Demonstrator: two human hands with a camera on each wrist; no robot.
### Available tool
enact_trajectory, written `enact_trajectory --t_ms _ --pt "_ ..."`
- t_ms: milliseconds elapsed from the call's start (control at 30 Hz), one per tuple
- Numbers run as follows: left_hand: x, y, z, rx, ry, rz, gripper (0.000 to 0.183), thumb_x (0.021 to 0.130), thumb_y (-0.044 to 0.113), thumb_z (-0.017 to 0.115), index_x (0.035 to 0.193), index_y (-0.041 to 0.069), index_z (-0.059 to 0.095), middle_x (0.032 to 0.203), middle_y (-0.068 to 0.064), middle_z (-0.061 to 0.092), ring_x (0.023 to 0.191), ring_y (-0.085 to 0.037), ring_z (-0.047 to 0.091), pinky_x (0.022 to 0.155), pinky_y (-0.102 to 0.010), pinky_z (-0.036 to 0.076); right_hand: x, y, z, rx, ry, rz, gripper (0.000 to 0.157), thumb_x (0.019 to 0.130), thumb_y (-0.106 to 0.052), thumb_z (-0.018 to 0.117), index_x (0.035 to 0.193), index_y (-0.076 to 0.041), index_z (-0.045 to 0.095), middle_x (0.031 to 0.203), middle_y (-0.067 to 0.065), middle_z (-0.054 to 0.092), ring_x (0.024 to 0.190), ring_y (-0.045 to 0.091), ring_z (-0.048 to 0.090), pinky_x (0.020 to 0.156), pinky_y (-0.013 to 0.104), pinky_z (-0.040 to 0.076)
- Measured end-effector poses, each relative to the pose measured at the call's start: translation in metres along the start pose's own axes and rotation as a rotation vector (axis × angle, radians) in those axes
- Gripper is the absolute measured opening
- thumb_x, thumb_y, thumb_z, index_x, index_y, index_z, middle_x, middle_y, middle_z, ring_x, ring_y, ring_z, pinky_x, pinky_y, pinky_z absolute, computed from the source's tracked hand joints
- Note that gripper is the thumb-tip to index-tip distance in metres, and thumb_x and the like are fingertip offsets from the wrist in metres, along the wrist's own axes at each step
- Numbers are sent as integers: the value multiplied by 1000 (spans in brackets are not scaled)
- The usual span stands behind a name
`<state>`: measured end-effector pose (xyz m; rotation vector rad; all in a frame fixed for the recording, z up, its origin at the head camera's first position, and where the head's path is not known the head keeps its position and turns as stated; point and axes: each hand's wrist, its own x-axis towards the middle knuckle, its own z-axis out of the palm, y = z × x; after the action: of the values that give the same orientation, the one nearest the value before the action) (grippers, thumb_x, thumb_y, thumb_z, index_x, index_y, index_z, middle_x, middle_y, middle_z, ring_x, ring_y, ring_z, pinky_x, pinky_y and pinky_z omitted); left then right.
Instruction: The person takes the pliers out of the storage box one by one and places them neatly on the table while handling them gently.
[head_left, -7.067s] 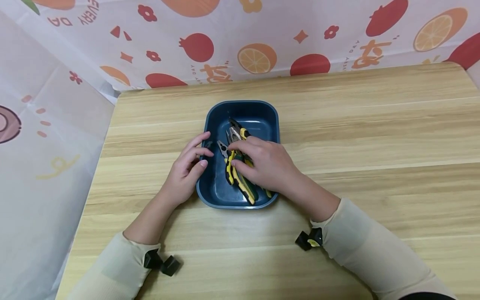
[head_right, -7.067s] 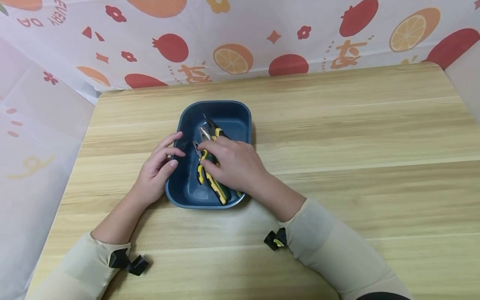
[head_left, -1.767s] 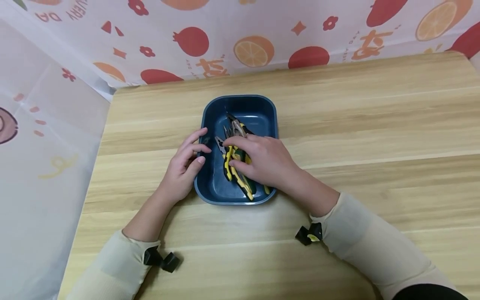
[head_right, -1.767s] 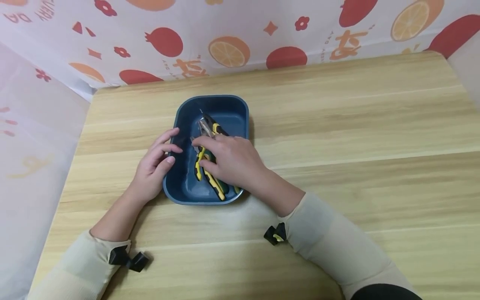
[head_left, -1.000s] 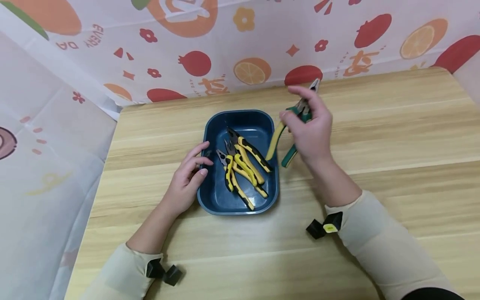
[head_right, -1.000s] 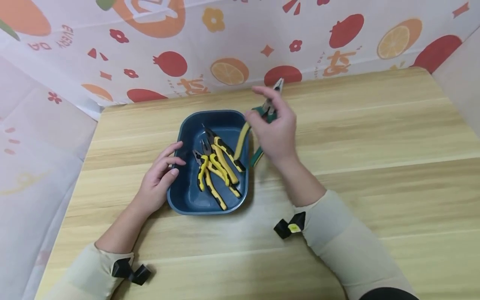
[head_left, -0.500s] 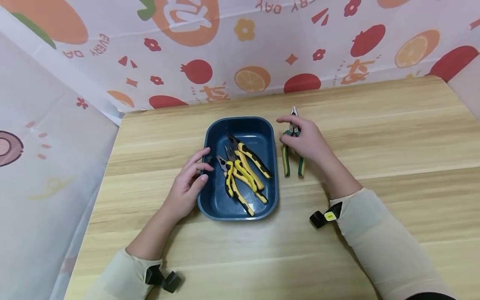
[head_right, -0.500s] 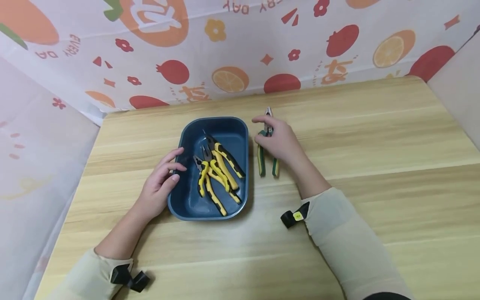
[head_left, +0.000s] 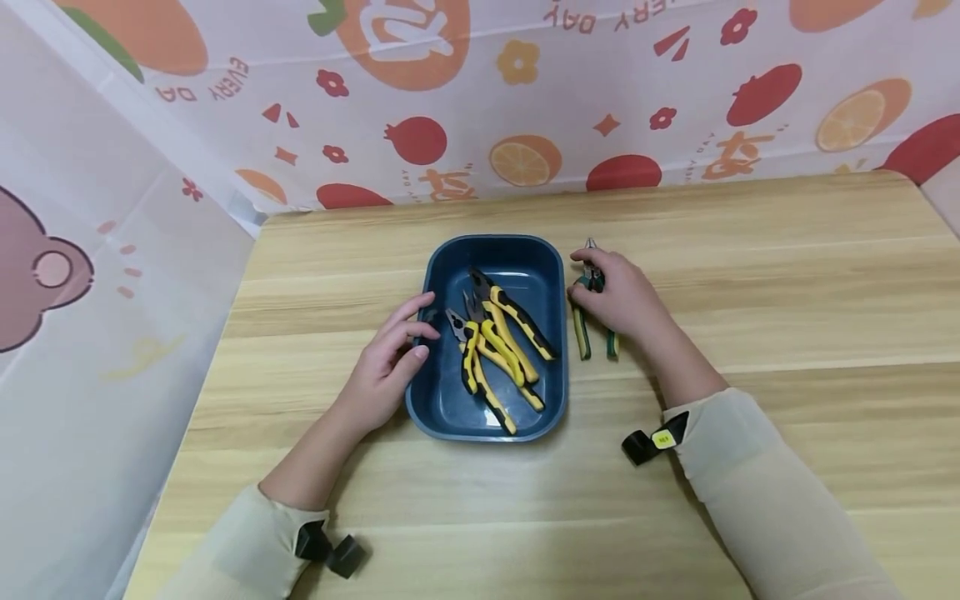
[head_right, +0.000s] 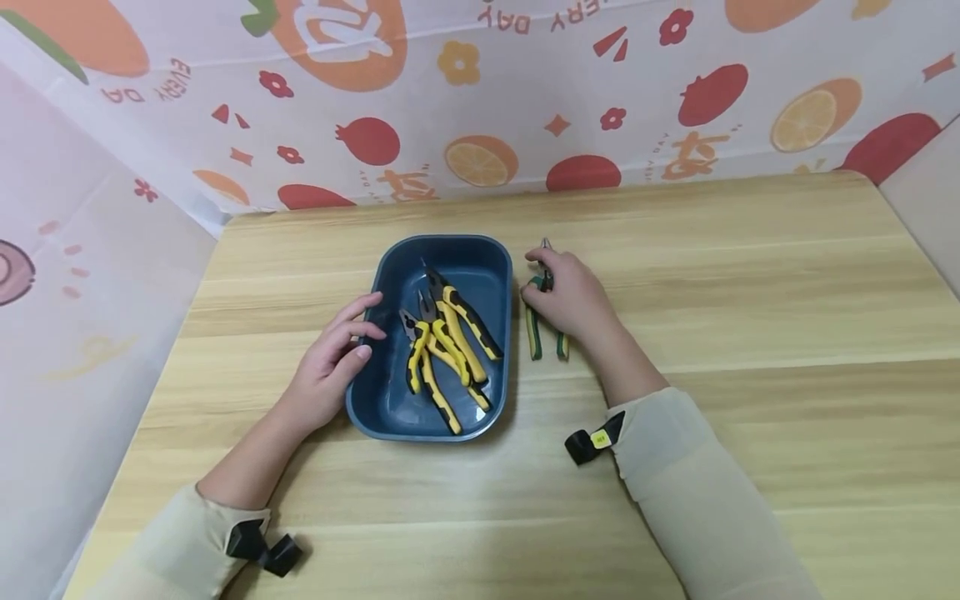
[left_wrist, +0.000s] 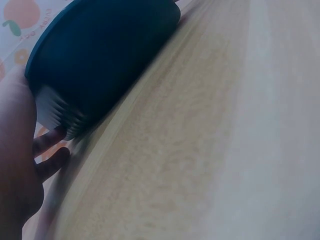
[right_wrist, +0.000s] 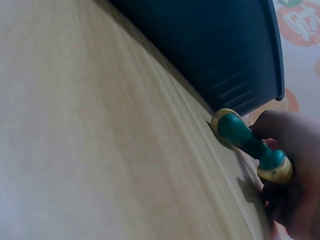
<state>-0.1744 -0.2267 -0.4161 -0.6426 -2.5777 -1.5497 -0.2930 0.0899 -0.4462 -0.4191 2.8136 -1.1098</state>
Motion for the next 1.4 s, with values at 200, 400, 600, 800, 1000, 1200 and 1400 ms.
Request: enact_trajectory --t_ms 200,400,600,800,1000,1200,1400 --pt "2 1 0 2 -9 -7 18 94 -3 45 108 -4 58 150 -10 33 138 -22 30 90 -19 38 -2 2 2 -47 41 34 50 85 -35 61 131 -21 51 116 11 49 99 25 46 86 44 41" --pt "0 2 0 9 -10 -15 18 94 -2 45 107 -5 57 150 -9 33 139 -20 29 92 -18 37 -3 2 3 -71 56 33 49 85 -37 61 130 -21 53 116 11 49 102 26 43 86 44 40" --pt "0 3 -1 6 -2 -2 18 94 -2 45 108 -5 57 150 -11 33 139 -20 29 94 -18 36 -3 -1 2 -78 69 23 48 84 -37 61 129 -20 54 113 11 49 101 26 43 84 43 40" --pt "-3 3 -2 8 5 -12 18 94 -2 45 107 -4 57 151 -11 32 139 -20 29 92 -17 37 -1 -3 3 -91 59 26 48 85 -37 61 130 -21 53 115 11 48 104 26 43 86 44 41" --pt "-4 3 -3 4 11 -6 18 94 -2 45 108 -4 57 151 -11 32 139 -21 29 93 -17 36 0 -6 3 -91 90 6 47 85 -37 62 128 -20 55 112 10 48 103 26 42 86 44 41" --pt "-5 2 -3 10 -3 -27 18 95 0 45 108 -4 57 151 -8 32 139 -18 29 92 -18 38 -4 -5 5 -47 215 -35 37 89 -30 58 122 -15 60 105 9 50 100 25 43 81 40 39" --pt "-5 2 -2 15 -5 -30 18 95 -1 46 108 -3 58 151 -8 32 139 -20 29 96 -16 37 -7 -10 8 65 536 -278 19 88 -15 59 102 -7 69 89 11 57 85 26 50 70 35 38"
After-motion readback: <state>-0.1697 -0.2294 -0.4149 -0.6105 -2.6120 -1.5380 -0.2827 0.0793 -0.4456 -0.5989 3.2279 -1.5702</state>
